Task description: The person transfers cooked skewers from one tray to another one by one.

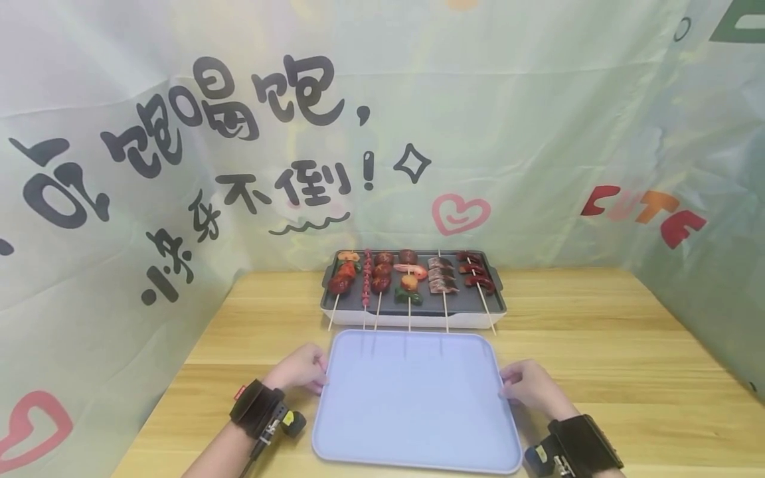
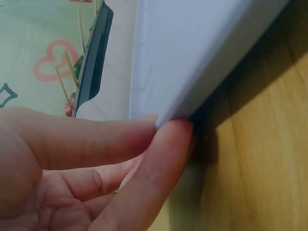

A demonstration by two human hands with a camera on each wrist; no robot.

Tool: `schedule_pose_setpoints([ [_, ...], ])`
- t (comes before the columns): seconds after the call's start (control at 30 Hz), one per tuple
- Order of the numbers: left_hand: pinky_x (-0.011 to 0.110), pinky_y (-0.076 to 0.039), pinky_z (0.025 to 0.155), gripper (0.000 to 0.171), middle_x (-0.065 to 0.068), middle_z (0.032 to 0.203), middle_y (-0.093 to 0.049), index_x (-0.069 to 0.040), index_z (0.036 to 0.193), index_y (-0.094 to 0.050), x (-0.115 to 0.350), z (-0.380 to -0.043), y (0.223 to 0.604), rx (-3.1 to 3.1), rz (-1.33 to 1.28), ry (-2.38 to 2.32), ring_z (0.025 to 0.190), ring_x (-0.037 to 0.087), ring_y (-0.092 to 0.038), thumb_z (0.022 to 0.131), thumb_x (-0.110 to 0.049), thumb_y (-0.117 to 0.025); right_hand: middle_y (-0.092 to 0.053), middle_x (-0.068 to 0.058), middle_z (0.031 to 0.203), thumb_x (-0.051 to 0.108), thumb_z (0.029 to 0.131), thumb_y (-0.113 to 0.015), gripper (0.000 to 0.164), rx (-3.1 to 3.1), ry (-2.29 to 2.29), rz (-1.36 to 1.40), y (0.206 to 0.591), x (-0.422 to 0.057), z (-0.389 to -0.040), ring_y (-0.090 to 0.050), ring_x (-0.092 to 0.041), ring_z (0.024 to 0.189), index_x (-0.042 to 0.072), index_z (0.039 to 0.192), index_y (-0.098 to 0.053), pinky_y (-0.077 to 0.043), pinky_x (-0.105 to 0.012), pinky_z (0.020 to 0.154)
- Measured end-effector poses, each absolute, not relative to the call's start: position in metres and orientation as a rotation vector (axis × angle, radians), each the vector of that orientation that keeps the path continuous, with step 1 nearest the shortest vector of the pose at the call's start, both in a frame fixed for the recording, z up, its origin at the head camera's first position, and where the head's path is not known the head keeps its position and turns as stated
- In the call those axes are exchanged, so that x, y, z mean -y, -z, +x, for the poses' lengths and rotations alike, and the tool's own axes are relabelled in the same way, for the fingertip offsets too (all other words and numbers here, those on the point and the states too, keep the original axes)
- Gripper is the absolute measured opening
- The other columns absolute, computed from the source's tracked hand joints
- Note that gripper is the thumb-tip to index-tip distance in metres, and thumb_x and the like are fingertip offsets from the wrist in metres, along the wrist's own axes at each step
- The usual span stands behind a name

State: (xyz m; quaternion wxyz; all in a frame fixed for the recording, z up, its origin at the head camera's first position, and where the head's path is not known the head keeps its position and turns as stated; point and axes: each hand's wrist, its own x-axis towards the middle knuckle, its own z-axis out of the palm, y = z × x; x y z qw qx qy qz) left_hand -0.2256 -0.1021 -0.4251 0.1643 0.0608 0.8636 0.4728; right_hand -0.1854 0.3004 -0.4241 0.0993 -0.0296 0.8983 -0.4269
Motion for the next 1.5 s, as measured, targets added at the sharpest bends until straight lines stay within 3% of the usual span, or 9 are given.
schedule_pose_setpoints([
  [0.33, 0.026, -0.056, 0.054, 0.007, 0.009, 0.067, -0.058, 0.005, 0.076, -0.056, 0.112, -0.238, 0.42, -2.493, 0.161, -1.417, 0.054, 0.014, -0.058, 0.074, 0.007, -0.062, -0.055, -0.008, 0.075, -0.007, 0.076, -0.062, 0.026, -2.665, 1.245, -0.05, 0.424, -0.298, -0.187, -0.055, -0.017, 0.069, -0.02, 0.098, -0.056, -0.056, -0.028, 0.06],
  [0.53, 0.036, -0.058, 0.071, 0.019, 0.02, 0.084, -0.062, 0.013, 0.099, -0.058, 0.111, -0.253, 0.409, -2.381, 0.051, -1.851, 0.07, 0.023, -0.062, 0.085, 0.001, -0.055, -0.055, -0.008, 0.074, -0.008, 0.075, -0.062, 0.027, -2.676, 1.236, -0.03, 0.422, -0.297, -0.187, -0.055, -0.017, 0.069, -0.019, 0.099, -0.056, -0.056, -0.028, 0.061],
  [0.93, 0.034, -0.055, 0.08, 0.028, 0.016, 0.081, -0.063, 0.016, 0.106, -0.055, 0.103, -0.268, 0.4, -1.988, -0.108, -2.188, 0.073, 0.02, -0.063, 0.089, -0.006, -0.055, -0.055, -0.008, 0.074, -0.007, 0.076, -0.061, 0.026, -2.678, 1.239, -0.024, 0.423, -0.297, -0.185, -0.055, -0.018, 0.068, -0.02, 0.098, -0.056, -0.056, -0.028, 0.06],
  [1.23, 0.028, -0.056, 0.077, 0.028, 0.015, 0.082, -0.064, 0.017, 0.109, -0.053, 0.1, -0.275, 0.405, -1.876, -0.074, -2.221, 0.076, 0.02, -0.064, 0.087, -0.001, -0.055, -0.055, -0.007, 0.074, -0.006, 0.076, -0.062, 0.026, -2.691, 1.205, 0.035, 0.424, -0.296, -0.185, -0.054, -0.017, 0.069, -0.018, 0.099, -0.057, -0.055, -0.029, 0.061],
  [1.5, 0.016, -0.055, 0.061, 0.028, 0.008, 0.074, -0.063, 0.018, 0.109, -0.053, 0.095, -0.279, 0.406, -1.853, -0.114, -2.206, 0.063, 0.01, -0.06, 0.085, 0.004, -0.056, -0.055, -0.007, 0.073, -0.007, 0.075, -0.061, 0.024, -2.689, 1.234, -0.004, 0.424, -0.296, -0.183, -0.054, -0.017, 0.067, -0.019, 0.097, -0.057, -0.055, -0.027, 0.059],
])
